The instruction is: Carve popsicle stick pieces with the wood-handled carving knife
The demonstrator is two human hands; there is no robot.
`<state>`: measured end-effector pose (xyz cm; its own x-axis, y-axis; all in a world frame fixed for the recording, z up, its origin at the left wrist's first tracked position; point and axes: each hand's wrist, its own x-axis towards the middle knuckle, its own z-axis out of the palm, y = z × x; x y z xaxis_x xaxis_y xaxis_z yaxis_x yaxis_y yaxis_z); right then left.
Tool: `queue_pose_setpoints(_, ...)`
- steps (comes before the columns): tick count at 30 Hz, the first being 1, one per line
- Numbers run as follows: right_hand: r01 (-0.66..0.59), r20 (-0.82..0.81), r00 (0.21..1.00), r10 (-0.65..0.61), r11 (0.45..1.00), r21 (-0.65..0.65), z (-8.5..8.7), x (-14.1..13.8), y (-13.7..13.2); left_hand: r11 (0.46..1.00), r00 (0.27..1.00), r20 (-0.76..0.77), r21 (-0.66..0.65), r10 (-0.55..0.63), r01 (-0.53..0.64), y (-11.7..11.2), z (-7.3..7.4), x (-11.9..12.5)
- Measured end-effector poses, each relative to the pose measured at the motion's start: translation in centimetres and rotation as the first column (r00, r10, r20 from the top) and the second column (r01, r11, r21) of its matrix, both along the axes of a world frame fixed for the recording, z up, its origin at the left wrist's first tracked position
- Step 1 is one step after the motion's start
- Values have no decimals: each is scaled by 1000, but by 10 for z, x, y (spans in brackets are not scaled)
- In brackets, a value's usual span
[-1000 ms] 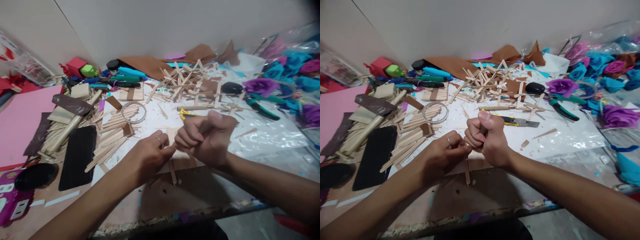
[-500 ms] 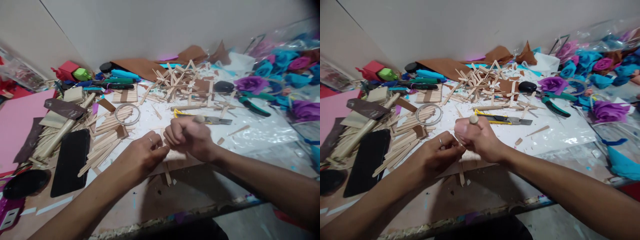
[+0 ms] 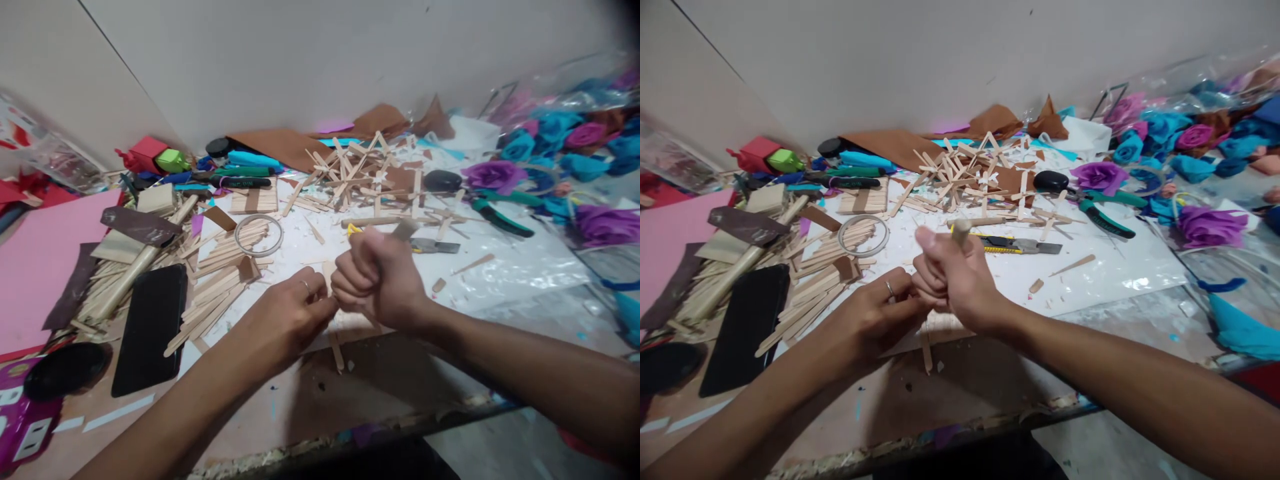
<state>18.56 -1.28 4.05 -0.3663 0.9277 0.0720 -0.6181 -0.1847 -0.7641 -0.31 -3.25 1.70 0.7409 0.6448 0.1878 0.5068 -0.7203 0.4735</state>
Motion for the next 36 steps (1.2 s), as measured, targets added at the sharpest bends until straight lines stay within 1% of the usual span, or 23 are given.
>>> queue_pose_setpoints(2,-8,-49,999,8,1000,5,10,4,1,1000,1000,-20,11,-4,4,-1,-3,-1)
queue_pose_setpoints(4,41,-52,998,-40,999,16,14,10,6,998,1000,-20,68,-2,3,-1,-7,-1)
queue_pose_setpoints(6,66,-21,998,-66,998,5,10,15,11,991,1000,-17,131,16,-14,-1,-9,-1)
queue_pose_setpoints(9,31,17,999,-31,1000,0,-3,17,16,982,999,-26,189,20,-15,1,-9,-1)
queue_pose_setpoints(11,-7,33,999,7,1000,24,-10,17,15,982,1000,-28,190,-12,17,1,-8,-2)
queue_pose_setpoints(13,-10,48,999,8,999,48,-11,17,14,984,1000,-4,177,-22,22,2,-8,-3)
queue_pose_setpoints(16,31,86,996,-36,998,63,-6,18,14,991,1000,9,134,4,-6,1,-7,-3)
queue_pose_setpoints(18,65,183,980,-80,994,87,-2,21,16,993,1000,-6,119,5,-4,1,-6,-3)
queue_pose_setpoints(19,78,279,954,-110,989,125,-1,24,17,993,1000,-8,119,0,1,1,-5,-2)
queue_pose_setpoints(20,76,398,905,-148,979,191,0,27,19,992,1000,-5,124,-4,5,1,-4,-2)
queue_pose_setpoints(21,49,522,830,-196,958,281,0,31,21,992,1000,-1,129,-9,9,1,-2,-1)
queue_pose_setpoints(22,-12,634,733,-247,927,375,0,36,23,991,1000,4,133,-12,11,1,-1,-1)
queue_pose_setpoints(23,-108,720,629,-293,884,454,-1,40,26,991,1000,8,136,-16,14,1,0,0)
queue_pose_setpoints(25,-317,821,454,-347,798,513,-3,47,31,990,999,19,139,-28,25,1,1,0)
queue_pose_setpoints(26,-413,848,389,-360,755,510,-5,50,33,990,999,30,140,-36,31,1,1,0)
queue_pose_setpoints(27,-490,866,342,-365,717,496,-6,52,34,989,998,46,146,-41,34,1,0,0)
queue_pose_setpoints(28,-550,876,315,-365,682,482,-7,52,35,988,997,61,152,-46,36,1,-2,0)
queue_pose_setpoints(30,-616,881,314,-354,630,473,-8,52,37,985,995,85,167,-52,38,2,-5,0)
queue_pose_setpoints(32,-634,883,332,-331,615,468,-7,51,37,985,994,89,167,-55,40,3,-7,-1)
queue_pose_setpoints(36,-638,886,343,-311,616,463,-5,52,38,983,995,84,177,-55,40,3,-8,-2)
